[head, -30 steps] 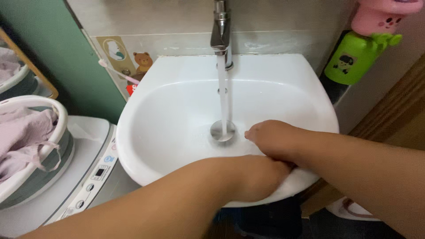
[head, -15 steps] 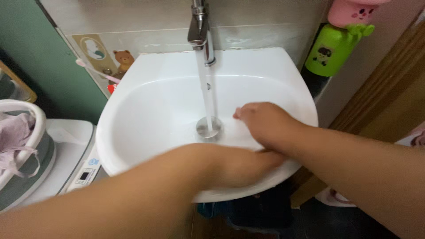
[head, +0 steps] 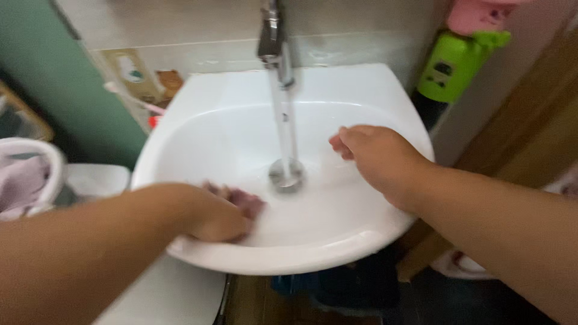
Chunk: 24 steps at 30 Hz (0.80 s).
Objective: The person wipes the internal surface, edges, and faucet of a white porcelain sink using a purple cloth, rinsing the cloth and the sink with water several times.
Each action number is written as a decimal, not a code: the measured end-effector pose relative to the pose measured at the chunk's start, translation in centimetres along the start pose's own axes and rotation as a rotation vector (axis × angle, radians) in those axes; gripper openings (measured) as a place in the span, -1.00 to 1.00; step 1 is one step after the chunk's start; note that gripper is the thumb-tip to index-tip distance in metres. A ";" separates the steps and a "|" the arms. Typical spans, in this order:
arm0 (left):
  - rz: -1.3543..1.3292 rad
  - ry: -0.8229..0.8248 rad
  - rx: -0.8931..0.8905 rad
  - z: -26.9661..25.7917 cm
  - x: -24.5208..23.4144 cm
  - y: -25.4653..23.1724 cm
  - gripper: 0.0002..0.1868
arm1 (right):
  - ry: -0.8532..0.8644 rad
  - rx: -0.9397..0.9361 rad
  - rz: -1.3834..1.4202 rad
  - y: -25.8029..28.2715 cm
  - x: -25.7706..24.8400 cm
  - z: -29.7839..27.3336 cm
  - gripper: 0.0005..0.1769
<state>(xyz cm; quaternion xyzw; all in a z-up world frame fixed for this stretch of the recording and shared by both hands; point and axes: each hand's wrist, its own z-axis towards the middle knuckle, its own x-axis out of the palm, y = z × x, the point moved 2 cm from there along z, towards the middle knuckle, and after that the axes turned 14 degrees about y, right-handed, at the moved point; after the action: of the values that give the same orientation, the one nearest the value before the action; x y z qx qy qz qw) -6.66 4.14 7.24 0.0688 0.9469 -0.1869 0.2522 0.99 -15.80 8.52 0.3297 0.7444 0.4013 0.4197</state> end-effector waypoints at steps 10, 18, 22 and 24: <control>0.041 -0.310 0.408 13.5 -2.1 -3.6 -0.29 | -0.266 -0.323 -0.137 -0.3 -1.2 -2.9 -0.64; 0.540 -0.216 0.037 6.0 -2.7 3.6 -0.47 | -0.018 0.222 -0.398 2.8 1.4 -3.4 -0.62; 0.023 -0.202 -0.327 2.1 -5.1 4.7 -0.60 | -0.015 0.336 -0.503 3.2 2.5 -2.6 -0.64; -0.191 -0.468 -0.323 3.4 -5.8 4.2 -0.64 | -0.006 0.361 -0.649 3.4 2.8 -2.3 -0.62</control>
<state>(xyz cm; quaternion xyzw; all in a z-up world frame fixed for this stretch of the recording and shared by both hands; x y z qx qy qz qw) 0.84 6.50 6.10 -0.1063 0.8828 -0.0675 0.4525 -1.74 -12.65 11.21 0.1463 0.8679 0.1086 0.4622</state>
